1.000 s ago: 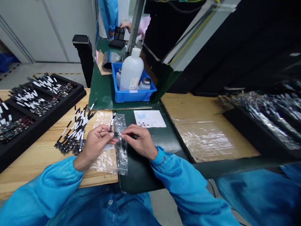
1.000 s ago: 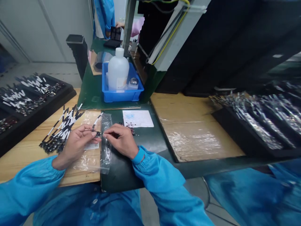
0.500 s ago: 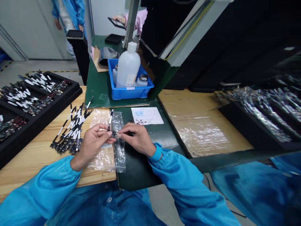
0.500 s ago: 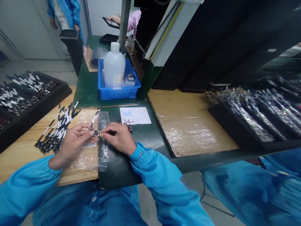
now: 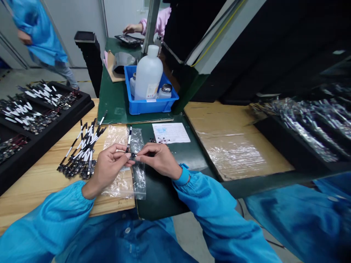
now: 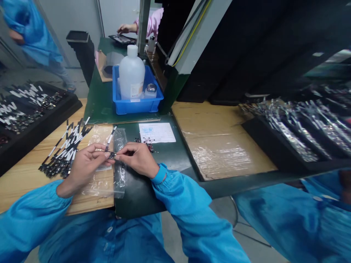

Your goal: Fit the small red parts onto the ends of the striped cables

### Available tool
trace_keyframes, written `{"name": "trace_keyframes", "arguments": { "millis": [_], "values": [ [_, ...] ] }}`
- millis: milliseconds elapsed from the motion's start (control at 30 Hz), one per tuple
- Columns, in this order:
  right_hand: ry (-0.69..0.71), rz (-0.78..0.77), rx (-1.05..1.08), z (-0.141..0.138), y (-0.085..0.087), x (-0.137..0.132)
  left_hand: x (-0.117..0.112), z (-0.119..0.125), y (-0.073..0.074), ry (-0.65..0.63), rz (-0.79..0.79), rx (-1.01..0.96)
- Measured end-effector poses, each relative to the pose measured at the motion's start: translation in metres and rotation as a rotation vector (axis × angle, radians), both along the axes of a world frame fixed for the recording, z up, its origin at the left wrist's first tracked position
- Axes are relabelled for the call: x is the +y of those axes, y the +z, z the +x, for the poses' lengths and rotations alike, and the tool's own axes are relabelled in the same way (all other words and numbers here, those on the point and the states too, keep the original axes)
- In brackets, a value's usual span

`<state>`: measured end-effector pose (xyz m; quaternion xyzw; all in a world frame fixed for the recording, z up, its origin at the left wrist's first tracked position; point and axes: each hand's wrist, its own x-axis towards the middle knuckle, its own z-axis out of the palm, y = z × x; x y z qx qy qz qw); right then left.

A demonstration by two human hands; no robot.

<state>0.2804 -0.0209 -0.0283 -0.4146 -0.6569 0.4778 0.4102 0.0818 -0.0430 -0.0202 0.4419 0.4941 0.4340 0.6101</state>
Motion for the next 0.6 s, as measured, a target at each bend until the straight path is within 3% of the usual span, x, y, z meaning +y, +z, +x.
{"name": "trace_keyframes", "arguments": {
  "millis": [600],
  "values": [
    [0.05, -0.069, -0.068, 0.003, -0.003, 0.001, -0.006, 0.0, -0.009, -0.014, 0.192, 0.183]
  ]
}}
